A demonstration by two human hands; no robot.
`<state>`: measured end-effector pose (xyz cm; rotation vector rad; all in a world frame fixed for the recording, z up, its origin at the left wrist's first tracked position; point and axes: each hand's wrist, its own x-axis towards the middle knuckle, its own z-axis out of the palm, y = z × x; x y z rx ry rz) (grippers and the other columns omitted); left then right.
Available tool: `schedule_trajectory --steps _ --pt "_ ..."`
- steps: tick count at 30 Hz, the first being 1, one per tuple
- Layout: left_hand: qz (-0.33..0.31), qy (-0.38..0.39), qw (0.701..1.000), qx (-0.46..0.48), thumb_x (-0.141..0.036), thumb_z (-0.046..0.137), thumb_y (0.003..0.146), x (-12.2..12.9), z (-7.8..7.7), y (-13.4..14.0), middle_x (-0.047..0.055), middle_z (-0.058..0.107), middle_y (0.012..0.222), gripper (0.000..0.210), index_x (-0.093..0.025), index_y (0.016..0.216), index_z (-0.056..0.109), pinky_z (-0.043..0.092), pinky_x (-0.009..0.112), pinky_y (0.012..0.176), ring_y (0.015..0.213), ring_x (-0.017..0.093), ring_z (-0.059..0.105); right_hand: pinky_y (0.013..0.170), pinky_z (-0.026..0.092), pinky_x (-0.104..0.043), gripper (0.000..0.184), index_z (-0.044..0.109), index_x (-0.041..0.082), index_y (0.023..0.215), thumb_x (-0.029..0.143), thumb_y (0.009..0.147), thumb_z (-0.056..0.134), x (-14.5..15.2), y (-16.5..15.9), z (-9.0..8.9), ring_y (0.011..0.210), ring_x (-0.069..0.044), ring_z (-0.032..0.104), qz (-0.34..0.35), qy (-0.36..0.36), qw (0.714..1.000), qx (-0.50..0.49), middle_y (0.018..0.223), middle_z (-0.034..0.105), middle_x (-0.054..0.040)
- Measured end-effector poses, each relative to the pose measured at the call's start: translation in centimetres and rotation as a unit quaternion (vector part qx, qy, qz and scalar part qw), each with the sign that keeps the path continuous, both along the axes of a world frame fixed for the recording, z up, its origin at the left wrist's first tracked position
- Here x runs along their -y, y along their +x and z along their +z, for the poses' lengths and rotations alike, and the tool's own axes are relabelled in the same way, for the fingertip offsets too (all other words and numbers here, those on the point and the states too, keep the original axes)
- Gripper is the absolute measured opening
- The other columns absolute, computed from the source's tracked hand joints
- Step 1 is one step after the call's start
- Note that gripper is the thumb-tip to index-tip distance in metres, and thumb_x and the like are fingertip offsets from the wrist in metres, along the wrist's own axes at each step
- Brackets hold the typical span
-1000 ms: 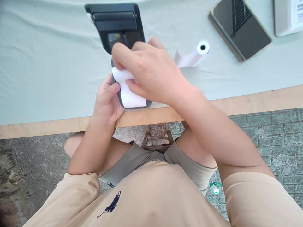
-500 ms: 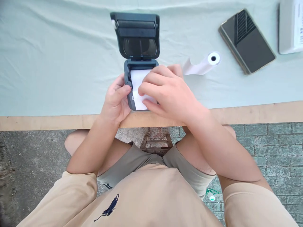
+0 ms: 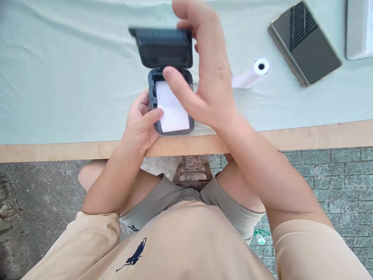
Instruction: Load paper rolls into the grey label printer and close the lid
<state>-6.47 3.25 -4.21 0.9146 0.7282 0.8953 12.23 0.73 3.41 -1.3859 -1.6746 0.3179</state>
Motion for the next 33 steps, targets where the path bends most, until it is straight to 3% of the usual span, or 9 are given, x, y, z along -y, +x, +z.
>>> schedule_trajectory --steps 3,6,8,12,15,18,25,29,33 --pt "-0.008 0.0 1.0 0.003 -0.044 0.097 0.068 0.0 0.0 -0.1 0.008 0.071 0.138 0.063 -0.026 0.121 0.069 0.058 0.047 0.119 0.146 0.037 0.06 0.107 0.057 -0.042 0.023 0.051 0.031 0.121 0.033 0.098 0.049 0.4 -0.2 -1.0 0.115 -0.02 0.066 -0.014 -0.001 0.998 -0.059 0.129 0.063 -0.0051" --pt "-0.025 0.019 0.999 0.005 -0.048 0.099 0.064 -0.1 -0.1 -0.3 0.008 0.068 0.145 0.068 -0.026 0.121 0.068 0.055 0.048 0.122 0.151 0.038 0.055 0.104 0.057 -0.04 0.022 0.052 0.031 0.117 0.027 0.095 0.053 0.7 0.2 -2.1 0.123 -0.021 0.064 -0.008 -0.066 0.996 -0.06 0.125 0.065 -0.0036" --pt "-0.031 0.026 0.999 0.008 -0.053 0.098 0.064 -0.1 -0.1 -0.3 0.008 0.069 0.145 0.07 -0.027 0.121 0.067 0.056 0.049 0.122 0.153 0.039 0.054 0.1 0.059 -0.039 0.028 0.052 0.03 0.122 0.031 0.095 0.057 0.7 0.5 -2.8 0.123 -0.022 0.065 0.015 -0.127 0.989 -0.074 0.13 0.064 -0.005" --pt "-0.019 0.002 1.0 0.01 -0.06 0.09 0.075 0.0 0.5 0.0 0.009 0.071 0.138 0.059 -0.026 0.117 0.067 0.06 0.054 0.117 0.151 0.04 0.056 0.079 0.06 -0.033 0.047 0.047 0.034 0.134 0.055 0.097 0.065 0.6 1.3 -3.8 0.094 -0.017 0.068 0.079 -0.223 0.961 -0.141 0.134 0.061 -0.0049" --pt "-0.013 -0.017 1.0 0.018 -0.055 0.085 0.084 0.1 1.2 0.4 0.009 0.074 0.131 0.049 -0.023 0.116 0.068 0.061 0.055 0.115 0.149 0.038 0.059 0.071 0.058 -0.03 0.072 0.043 0.035 0.138 0.075 0.086 0.074 0.4 1.7 -4.2 0.085 -0.015 0.067 0.101 -0.26 0.942 -0.188 0.126 0.064 -0.0039" --pt "-0.019 -0.021 0.999 0.021 -0.055 0.087 0.082 0.1 1.4 0.5 0.007 0.076 0.127 0.049 -0.024 0.115 0.07 0.062 0.049 0.116 0.152 0.036 0.057 0.071 0.058 -0.029 0.085 0.04 0.035 0.14 0.08 0.079 0.078 0.3 1.8 -4.6 0.086 -0.015 0.068 0.102 -0.257 0.938 -0.208 0.124 0.064 -0.0037" --pt "0.009 -0.033 0.999 0.021 -0.06 0.074 0.093 -0.3 0.5 0.1 0.002 0.081 0.119 0.036 -0.028 0.106 0.076 0.058 0.044 0.122 0.153 0.03 0.057 0.073 0.057 -0.029 0.057 0.046 0.035 0.138 0.065 0.095 0.067 0.6 1.6 -5.0 0.087 -0.015 0.064 0.068 -0.219 0.966 -0.122 0.118 0.065 -0.0029" --pt "0.008 -0.044 0.999 0.006 -0.059 0.076 0.092 -0.4 0.6 0.1 0.003 0.082 0.117 0.036 -0.027 0.108 0.075 0.058 0.044 0.121 0.145 0.03 0.064 0.078 0.058 -0.031 0.059 0.047 0.035 0.139 0.068 0.094 0.066 0.6 2.0 -4.9 0.1 -0.018 0.066 0.077 -0.218 0.966 -0.116 0.121 0.065 -0.003" --pt "0.008 -0.045 0.999 0.017 -0.051 0.068 0.1 -0.3 0.9 0.1 0.001 0.083 0.112 0.027 -0.026 0.108 0.075 0.058 0.038 0.122 0.142 0.025 0.067 0.079 0.059 -0.032 0.062 0.047 0.034 0.138 0.068 0.091 0.071 0.6 2.0 -4.6 0.099 -0.019 0.067 0.081 -0.231 0.96 -0.135 0.12 0.064 -0.0032"
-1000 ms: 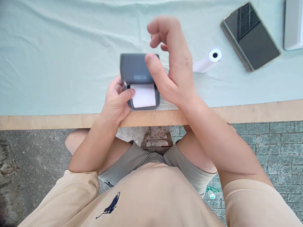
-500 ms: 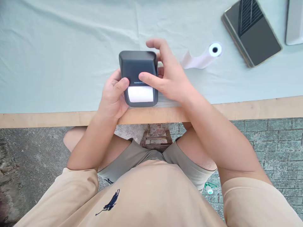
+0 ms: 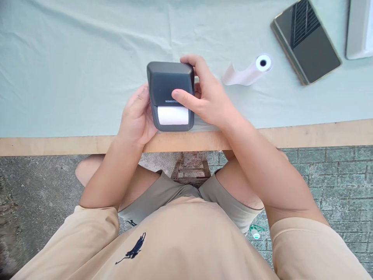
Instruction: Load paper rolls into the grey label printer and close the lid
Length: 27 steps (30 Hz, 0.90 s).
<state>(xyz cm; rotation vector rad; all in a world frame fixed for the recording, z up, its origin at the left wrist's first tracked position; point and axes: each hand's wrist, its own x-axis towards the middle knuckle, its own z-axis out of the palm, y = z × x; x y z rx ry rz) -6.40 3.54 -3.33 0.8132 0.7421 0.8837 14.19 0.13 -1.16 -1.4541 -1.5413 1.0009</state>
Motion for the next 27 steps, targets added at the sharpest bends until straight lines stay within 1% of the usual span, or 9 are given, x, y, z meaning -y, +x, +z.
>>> schedule_trajectory --steps 6,10,14,16,18,21,24,25,27 --pt "0.001 -0.037 0.999 0.028 -0.03 0.053 0.11 0.0 0.8 0.1 0.0 0.083 0.103 0.024 -0.021 0.107 0.075 0.059 0.029 0.118 0.119 0.016 0.078 0.082 0.059 -0.034 0.058 0.048 0.034 0.134 0.058 0.088 0.075 0.0 -0.8 0.9 0.102 -0.02 0.065 -0.002 -0.015 1.0 -0.027 0.134 0.061 -0.0044" --pt "0.013 -0.053 0.998 0.015 -0.025 0.051 0.11 -0.1 1.1 0.1 -0.002 0.082 0.094 0.025 -0.022 0.105 0.075 0.067 0.025 0.097 0.099 0.014 0.082 0.09 0.061 -0.037 0.058 0.048 0.034 0.141 0.063 0.094 0.067 0.2 -0.6 1.2 0.113 -0.023 0.067 0.027 -0.005 0.999 -0.031 0.141 0.06 -0.0044" --pt "0.03 -0.059 0.998 -0.005 -0.022 0.052 0.109 -0.2 1.3 0.0 -0.004 0.079 0.086 0.025 -0.023 0.102 0.076 0.064 0.019 0.068 0.078 0.01 0.079 0.109 0.06 -0.042 0.084 0.039 0.037 0.158 0.067 0.088 0.073 0.5 0.6 1.3 0.13 -0.026 0.066 0.102 -0.016 0.993 -0.053 0.162 0.049 -0.0037" --pt "0.033 -0.063 0.998 -0.003 -0.02 0.053 0.108 -0.3 1.3 0.0 -0.004 0.077 0.082 0.026 -0.023 0.099 0.077 0.061 0.017 0.063 0.07 0.008 0.076 0.118 0.056 -0.044 0.101 0.032 0.038 0.164 0.066 0.081 0.082 0.5 1.3 1.5 0.148 -0.029 0.055 0.132 -0.011 0.991 -0.028 0.173 0.036 -0.0033" --pt "0.032 -0.069 0.997 0.0 -0.018 0.053 0.108 -0.4 1.3 0.1 -0.004 0.076 0.078 0.027 -0.022 0.096 0.077 0.06 0.016 0.06 0.064 0.007 0.073 0.125 0.051 -0.044 0.105 0.032 0.035 0.165 0.065 0.079 0.085 0.5 1.8 2.0 0.16 -0.03 0.041 0.134 0.03 0.99 0.021 0.176 0.032 -0.0046" --pt "0.043 -0.077 0.996 0.019 -0.018 0.054 0.108 -0.4 1.3 0.2 -0.005 0.076 0.077 0.028 -0.021 0.093 0.078 0.059 0.014 0.057 0.061 0.005 0.072 0.111 0.057 -0.043 0.079 0.049 0.026 0.149 0.069 0.088 0.076 0.3 1.7 2.9 0.142 -0.03 0.058 -0.002 0.158 0.982 0.105 0.157 0.053 -0.0111" --pt "0.054 -0.084 0.994 0.047 -0.019 0.054 0.109 -0.4 1.3 0.3 -0.005 0.076 0.077 0.029 -0.02 0.095 0.08 0.059 0.012 0.057 0.062 0.003 0.072 0.085 0.057 -0.041 0.06 0.061 0.024 0.109 0.082 0.098 0.05 0.1 0.9 3.7 0.116 -0.028 0.066 -0.219 0.273 0.924 0.156 0.122 0.059 -0.0096" --pt "0.054 -0.088 0.993 0.052 -0.02 0.054 0.109 -0.3 1.3 0.3 -0.005 0.075 0.076 0.029 -0.019 0.096 0.08 0.059 0.011 0.057 0.063 0.003 0.072 0.084 0.055 -0.041 0.061 0.06 0.024 0.1 0.082 0.1 0.042 0.0 0.6 4.0 0.113 -0.028 0.065 -0.24 0.282 0.913 0.171 0.113 0.058 -0.0091" --pt "0.053 -0.094 0.992 0.057 -0.02 0.055 0.109 -0.2 1.4 0.3 -0.005 0.076 0.076 0.028 -0.019 0.097 0.08 0.059 0.011 0.058 0.063 0.003 0.072 0.085 0.053 -0.042 0.056 0.06 0.024 0.092 0.075 0.103 0.04 0.0 0.0 4.6 0.101 -0.026 0.064 -0.157 0.247 0.926 0.237 0.097 0.059 -0.0078"
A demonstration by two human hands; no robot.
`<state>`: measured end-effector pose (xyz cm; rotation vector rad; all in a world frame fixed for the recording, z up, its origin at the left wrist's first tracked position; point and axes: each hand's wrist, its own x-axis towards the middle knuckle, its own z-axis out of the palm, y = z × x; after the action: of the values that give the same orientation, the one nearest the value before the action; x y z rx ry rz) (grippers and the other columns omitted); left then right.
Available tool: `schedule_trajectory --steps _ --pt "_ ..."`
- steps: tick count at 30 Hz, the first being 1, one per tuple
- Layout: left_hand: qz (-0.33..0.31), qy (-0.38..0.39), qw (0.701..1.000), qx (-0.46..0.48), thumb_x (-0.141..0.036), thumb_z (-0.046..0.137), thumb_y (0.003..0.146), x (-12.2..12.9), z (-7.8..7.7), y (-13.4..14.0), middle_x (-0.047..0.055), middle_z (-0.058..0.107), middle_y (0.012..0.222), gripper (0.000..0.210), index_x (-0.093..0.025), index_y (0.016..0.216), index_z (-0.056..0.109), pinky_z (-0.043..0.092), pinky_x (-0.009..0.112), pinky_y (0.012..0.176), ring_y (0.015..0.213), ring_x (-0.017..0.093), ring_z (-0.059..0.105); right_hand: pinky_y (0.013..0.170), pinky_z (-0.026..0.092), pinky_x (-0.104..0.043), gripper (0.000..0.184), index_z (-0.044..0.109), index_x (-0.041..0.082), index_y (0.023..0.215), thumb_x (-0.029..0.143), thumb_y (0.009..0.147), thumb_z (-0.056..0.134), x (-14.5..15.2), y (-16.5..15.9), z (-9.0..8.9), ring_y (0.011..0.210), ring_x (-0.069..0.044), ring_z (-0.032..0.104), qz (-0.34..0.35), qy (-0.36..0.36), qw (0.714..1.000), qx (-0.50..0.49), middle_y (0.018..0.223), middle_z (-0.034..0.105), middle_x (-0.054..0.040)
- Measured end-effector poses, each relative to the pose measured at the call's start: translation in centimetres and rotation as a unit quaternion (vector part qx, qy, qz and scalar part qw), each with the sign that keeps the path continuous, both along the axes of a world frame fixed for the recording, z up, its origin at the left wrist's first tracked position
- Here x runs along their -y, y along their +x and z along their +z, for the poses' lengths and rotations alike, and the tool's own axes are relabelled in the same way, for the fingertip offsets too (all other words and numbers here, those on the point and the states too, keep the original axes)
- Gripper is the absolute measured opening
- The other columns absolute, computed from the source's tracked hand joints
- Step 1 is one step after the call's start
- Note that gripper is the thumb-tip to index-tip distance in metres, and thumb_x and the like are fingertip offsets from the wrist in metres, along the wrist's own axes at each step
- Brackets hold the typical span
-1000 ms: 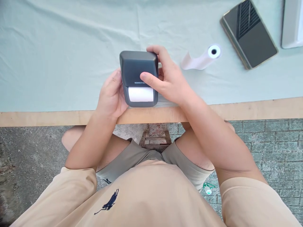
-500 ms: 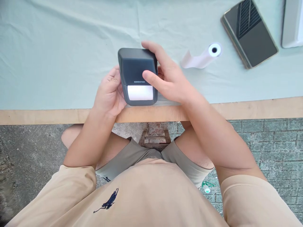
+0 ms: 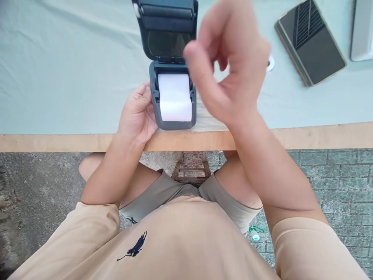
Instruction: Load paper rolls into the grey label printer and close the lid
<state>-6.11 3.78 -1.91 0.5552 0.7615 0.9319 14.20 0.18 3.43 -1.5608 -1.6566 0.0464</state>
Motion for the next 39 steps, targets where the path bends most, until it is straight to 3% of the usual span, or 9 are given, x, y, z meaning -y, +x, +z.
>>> schedule_trajectory --steps 3,5,9,14,20,23,27,35,39 --pt "-0.002 -0.006 1.0 0.005 -0.018 0.056 0.108 0.1 0.2 0.0 -0.005 0.076 0.077 0.025 -0.018 0.098 0.079 0.061 0.012 0.061 0.063 0.003 0.072 0.077 0.045 -0.041 0.025 0.064 0.025 0.088 0.047 0.097 0.056 -0.4 -1.0 1.1 0.081 -0.022 0.06 0.104 -0.156 0.974 0.13 0.085 0.067 -0.0054" --pt "-0.003 -0.007 1.0 0.006 -0.017 0.054 0.109 0.1 0.3 0.0 -0.004 0.075 0.075 0.026 -0.017 0.099 0.078 0.061 0.013 0.061 0.063 0.004 0.072 0.069 0.036 -0.039 0.011 0.068 0.027 0.095 0.033 0.09 0.062 -0.9 -1.7 2.0 0.085 -0.025 0.063 0.099 -0.241 0.943 0.207 0.098 0.075 -0.0056" --pt "-0.002 -0.012 1.0 -0.006 -0.016 0.052 0.109 0.2 0.6 0.0 -0.003 0.075 0.077 0.026 -0.017 0.101 0.078 0.063 0.015 0.066 0.064 0.005 0.072 0.064 0.029 -0.038 0.029 0.066 0.033 0.113 0.02 0.088 0.06 -2.0 -3.4 3.7 0.092 -0.033 0.066 0.05 -0.376 0.874 0.304 0.115 0.074 -0.0072" --pt "-0.01 -0.007 0.999 -0.031 -0.02 0.051 0.11 0.6 1.0 0.1 -0.002 0.075 0.083 0.027 -0.019 0.1 0.077 0.065 0.018 0.094 0.092 0.008 0.079 0.066 0.034 -0.039 0.028 0.065 0.032 0.106 0.015 0.086 0.058 -2.5 -4.3 4.4 0.083 -0.033 0.064 0.04 -0.413 0.853 0.316 0.095 0.066 -0.01" --pt "-0.027 0.01 0.997 -0.074 -0.03 0.061 0.106 0.7 0.3 -0.2 0.001 0.076 0.091 0.016 -0.022 0.107 0.075 0.064 0.025 0.097 0.111 0.016 0.077 0.069 0.04 -0.039 0.043 0.071 0.03 0.123 0.023 0.083 0.059 -1.6 -2.8 5.5 0.082 -0.027 0.063 0.082 -0.339 0.89 0.294 0.084 0.067 -0.0066" --pt "-0.023 0.034 0.996 -0.075 -0.044 0.07 0.1 0.5 -0.6 -0.4 0.001 0.078 0.099 0.022 -0.025 0.108 0.076 0.065 0.024 0.088 0.108 0.018 0.077 0.069 0.044 -0.036 0.051 0.071 0.034 0.133 0.025 0.085 0.057 0.5 -0.7 6.1 0.071 -0.013 0.054 0.124 -0.227 0.952 0.162 0.103 0.072 0.0014" --pt "-0.013 0.027 0.997 -0.076 -0.044 0.067 0.101 0.5 -0.5 -0.2 0.002 0.077 0.101 0.022 -0.023 0.101 0.075 0.064 0.023 0.081 0.106 0.018 0.077 0.055 0.044 -0.034 0.057 0.073 0.036 0.137 0.022 0.083 0.063 4.1 2.5 5.1 0.075 -0.011 0.051 0.1 -0.153 0.983 0.0 0.122 0.071 0.0009" --pt "-0.036 0.036 0.997 -0.065 -0.025 0.068 0.095 0.7 0.6 0.0 0.003 0.078 0.104 0.015 -0.022 0.11 0.069 0.066 0.03 0.099 0.121 0.022 0.077 0.047 0.046 -0.03 0.032 0.076 0.031 0.102 0.026 0.071 0.079 5.3 5.5 -0.5 0.052 -0.013 0.06 0.078 -0.194 0.978 -0.016 0.079 0.071 -0.0013" --pt "-0.042 0.049 0.996 -0.069 -0.024 0.067 0.095 0.5 0.5 -0.1 0.002 0.079 0.102 0.016 -0.021 0.111 0.069 0.067 0.029 0.094 0.114 0.021 0.079 0.046 0.045 -0.033 0.047 0.076 0.03 0.112 0.034 0.066 0.086 5.0 7.1 -1.7 0.05 -0.016 0.061 0.116 -0.245 0.962 -0.029 0.081 0.074 -0.0028"
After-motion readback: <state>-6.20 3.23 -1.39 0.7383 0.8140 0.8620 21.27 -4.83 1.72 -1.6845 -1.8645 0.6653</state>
